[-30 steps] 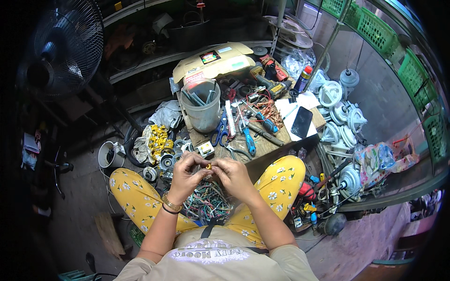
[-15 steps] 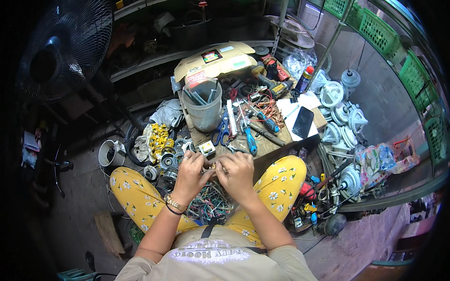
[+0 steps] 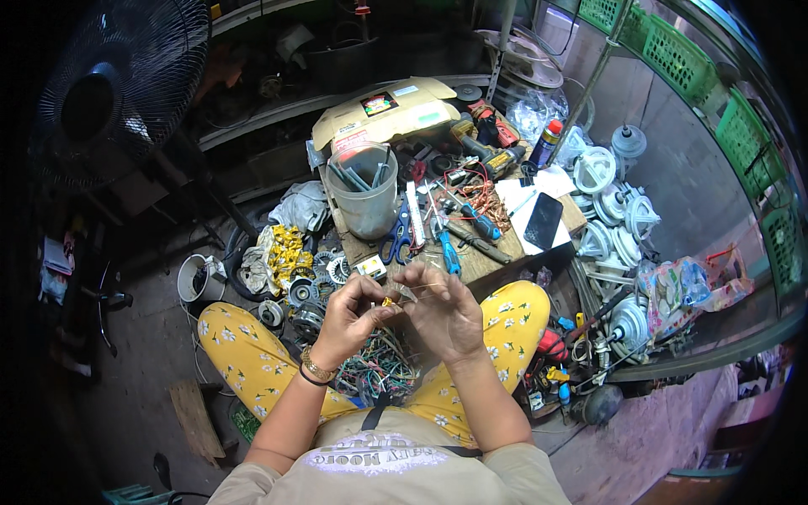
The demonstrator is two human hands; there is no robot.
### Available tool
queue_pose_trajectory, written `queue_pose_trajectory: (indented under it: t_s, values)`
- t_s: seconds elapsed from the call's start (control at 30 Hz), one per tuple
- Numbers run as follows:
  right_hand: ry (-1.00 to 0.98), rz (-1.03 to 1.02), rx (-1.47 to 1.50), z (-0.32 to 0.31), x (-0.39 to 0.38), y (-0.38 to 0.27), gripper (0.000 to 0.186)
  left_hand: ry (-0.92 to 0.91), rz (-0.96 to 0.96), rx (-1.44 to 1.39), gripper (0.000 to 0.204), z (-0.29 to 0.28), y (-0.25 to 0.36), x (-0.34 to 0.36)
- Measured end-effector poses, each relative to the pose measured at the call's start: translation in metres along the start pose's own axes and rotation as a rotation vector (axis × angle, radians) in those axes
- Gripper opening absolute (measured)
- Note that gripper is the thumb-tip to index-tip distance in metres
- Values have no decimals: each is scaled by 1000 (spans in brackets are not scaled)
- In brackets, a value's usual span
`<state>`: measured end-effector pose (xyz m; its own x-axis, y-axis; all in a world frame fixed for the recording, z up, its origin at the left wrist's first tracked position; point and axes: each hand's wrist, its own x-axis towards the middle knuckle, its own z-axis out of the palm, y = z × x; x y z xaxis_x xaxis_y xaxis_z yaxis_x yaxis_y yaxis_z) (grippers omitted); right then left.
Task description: The person joins wires using electrical tape and handles a small electronic component with pliers.
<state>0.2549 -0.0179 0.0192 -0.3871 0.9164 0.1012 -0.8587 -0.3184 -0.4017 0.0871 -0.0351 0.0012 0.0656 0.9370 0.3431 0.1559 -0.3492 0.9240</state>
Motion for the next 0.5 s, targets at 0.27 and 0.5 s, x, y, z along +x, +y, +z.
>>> queue_pose_trajectory:
  t_s: [0.27,0.5]
  values:
    - [-35,-132,16,-16,-17,-50,43,123,-159,-167,14,-8,-12,-4]
    - [113,-220,-1285,-25,-19,19,10,13,-324,-678,23,12,-9,-7]
